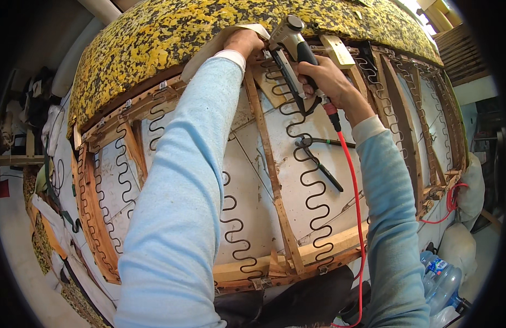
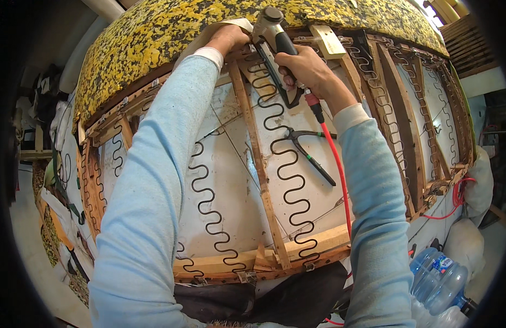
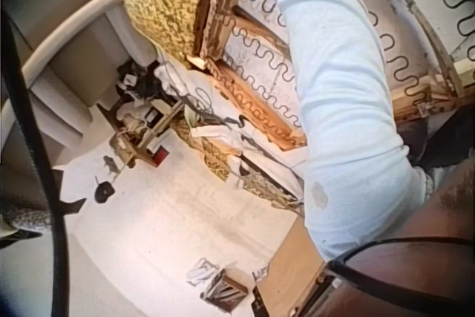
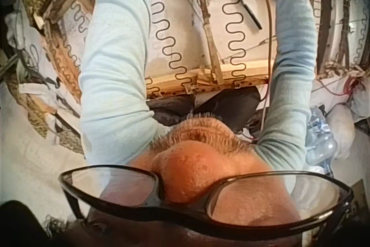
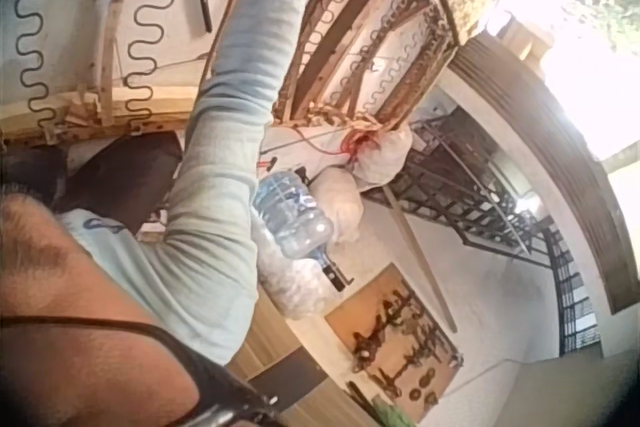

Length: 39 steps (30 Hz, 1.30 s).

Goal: Attaching fabric support straps to a wooden furniture frame over metal springs using a staple gun and pliers.

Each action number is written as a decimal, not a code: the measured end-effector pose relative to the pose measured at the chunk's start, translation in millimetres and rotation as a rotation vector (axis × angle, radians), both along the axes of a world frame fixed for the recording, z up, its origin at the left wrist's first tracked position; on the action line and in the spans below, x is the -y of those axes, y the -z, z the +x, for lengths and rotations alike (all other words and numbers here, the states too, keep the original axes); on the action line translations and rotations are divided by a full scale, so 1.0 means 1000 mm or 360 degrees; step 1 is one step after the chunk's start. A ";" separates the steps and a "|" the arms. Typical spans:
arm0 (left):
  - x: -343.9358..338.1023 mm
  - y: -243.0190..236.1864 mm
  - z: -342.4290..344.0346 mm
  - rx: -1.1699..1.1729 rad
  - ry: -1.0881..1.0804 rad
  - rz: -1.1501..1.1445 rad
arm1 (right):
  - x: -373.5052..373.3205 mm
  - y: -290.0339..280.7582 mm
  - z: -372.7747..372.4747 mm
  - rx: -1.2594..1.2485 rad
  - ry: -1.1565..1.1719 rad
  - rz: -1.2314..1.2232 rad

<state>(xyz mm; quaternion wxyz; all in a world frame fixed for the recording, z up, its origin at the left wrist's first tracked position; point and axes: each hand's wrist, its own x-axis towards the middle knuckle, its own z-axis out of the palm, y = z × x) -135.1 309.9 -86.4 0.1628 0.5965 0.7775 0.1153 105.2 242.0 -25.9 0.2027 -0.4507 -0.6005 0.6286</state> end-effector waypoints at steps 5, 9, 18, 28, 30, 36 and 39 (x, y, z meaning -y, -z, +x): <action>0.003 -0.002 -0.004 0.0063 0.0029 -0.0017 | -0.004 -0.010 -0.002 0.0215 -0.0227 0.0224; 0.009 -0.007 -0.003 0.0093 0.0127 -0.0028 | -0.002 -0.012 -0.007 0.0423 -0.0297 0.0321; -0.016 0.022 -0.017 0.0311 0.0065 0.0078 | 0.001 -0.016 -0.016 0.0517 -0.0291 0.0376; -0.004 0.007 -0.003 -0.0008 0.0017 -0.0001 | 0.003 -0.006 -0.006 -0.0009 0.0019 0.0032; 0.000 0.004 0.000 -0.0001 0.0015 0.0037 | 0.000 -0.004 -0.003 -0.0080 0.0122 -0.0139; -0.002 0.004 -0.003 0.0005 0.0086 0.0071 | -0.003 -0.003 -0.006 -0.0024 0.0039 -0.0063; -0.002 0.005 -0.004 -0.0022 0.0105 0.0023 | 0.001 -0.003 -0.009 0.0043 0.0050 -0.0067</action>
